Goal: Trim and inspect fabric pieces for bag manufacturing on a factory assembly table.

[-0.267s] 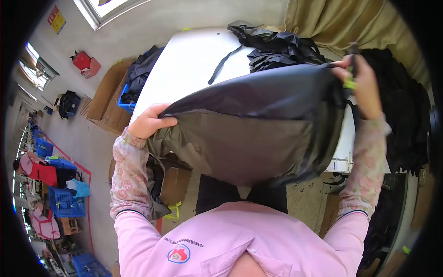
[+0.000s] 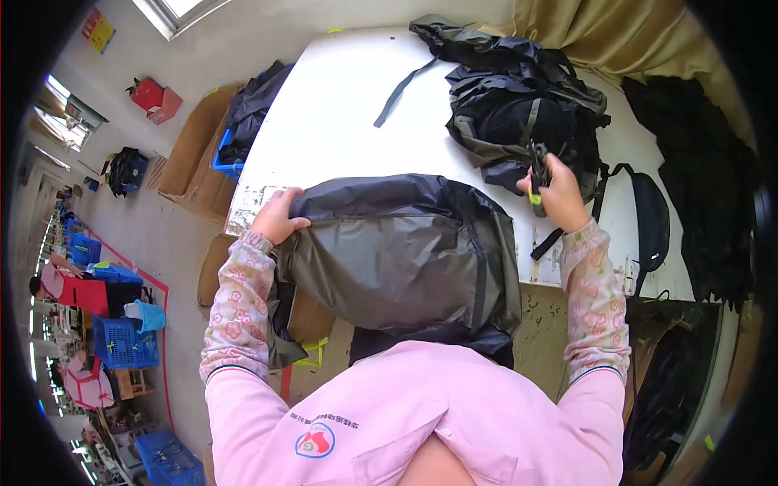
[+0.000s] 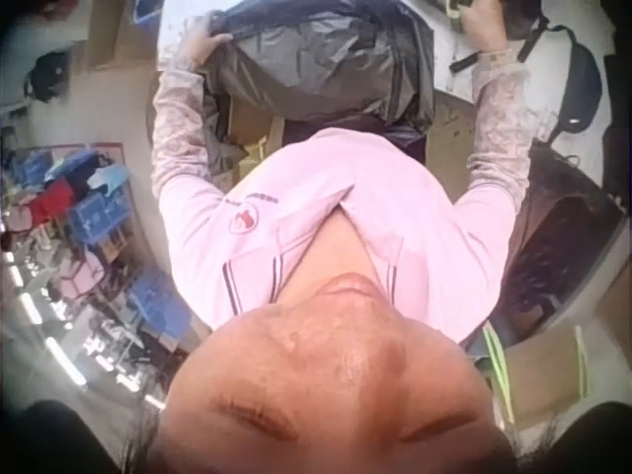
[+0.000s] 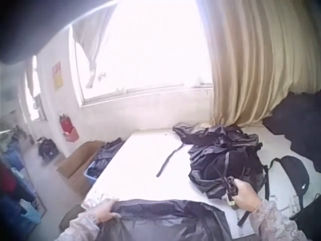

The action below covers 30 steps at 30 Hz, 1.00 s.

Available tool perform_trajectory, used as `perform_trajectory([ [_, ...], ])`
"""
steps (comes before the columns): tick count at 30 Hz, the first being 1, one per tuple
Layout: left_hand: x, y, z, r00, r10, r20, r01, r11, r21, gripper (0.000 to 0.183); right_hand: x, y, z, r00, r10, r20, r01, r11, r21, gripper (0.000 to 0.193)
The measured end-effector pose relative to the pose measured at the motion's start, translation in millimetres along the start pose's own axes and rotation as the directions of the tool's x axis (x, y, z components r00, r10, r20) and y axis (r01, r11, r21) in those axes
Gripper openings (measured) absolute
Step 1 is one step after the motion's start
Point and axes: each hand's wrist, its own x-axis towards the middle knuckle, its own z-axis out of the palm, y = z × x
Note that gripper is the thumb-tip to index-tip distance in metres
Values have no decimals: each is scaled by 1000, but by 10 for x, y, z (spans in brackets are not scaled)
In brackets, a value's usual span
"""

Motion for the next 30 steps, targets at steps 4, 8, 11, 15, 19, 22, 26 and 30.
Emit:
perform_trajectory([
  [4, 20, 392, 29, 939, 310, -146, -332, 929, -165, 30, -394, 240, 392, 980, 115, 162, -127, 990, 61, 25],
  [8, 61, 588, 248, 943, 321, 88, -276, 902, -333, 26, -544, 422, 760, 984, 119, 132, -108, 990, -87, 23],
  [11, 82, 394, 493, 920, 357, 159, -322, 923, -208, 33, -486, 437, 878, 990, 121, 65, -110, 982, -151, 27],
  [15, 88, 148, 718, 921, 300, 249, -282, 953, -105, 39, -416, 655, 908, 987, 151, 50, -135, 963, -234, 27],
  [19, 99, -60, 766, 940, 263, 218, -233, 960, -154, 34, -352, 769, 619, 987, 162, 8, -163, 986, 46, 30],
  [22, 161, -28, 773, 939, 101, 329, -21, 971, -236, 26, -371, 928, 368, 966, 248, 72, -258, 948, 186, 29],
  [26, 188, -148, 855, 891, 13, 453, 178, 910, -376, 20, -404, 800, 195, 921, 344, 181, -387, 855, 345, 27],
  [30, 202, -79, 697, 856, 199, 477, 237, 668, -705, 16, -466, 738, 8, 870, 431, 240, -493, 739, 458, 28],
])
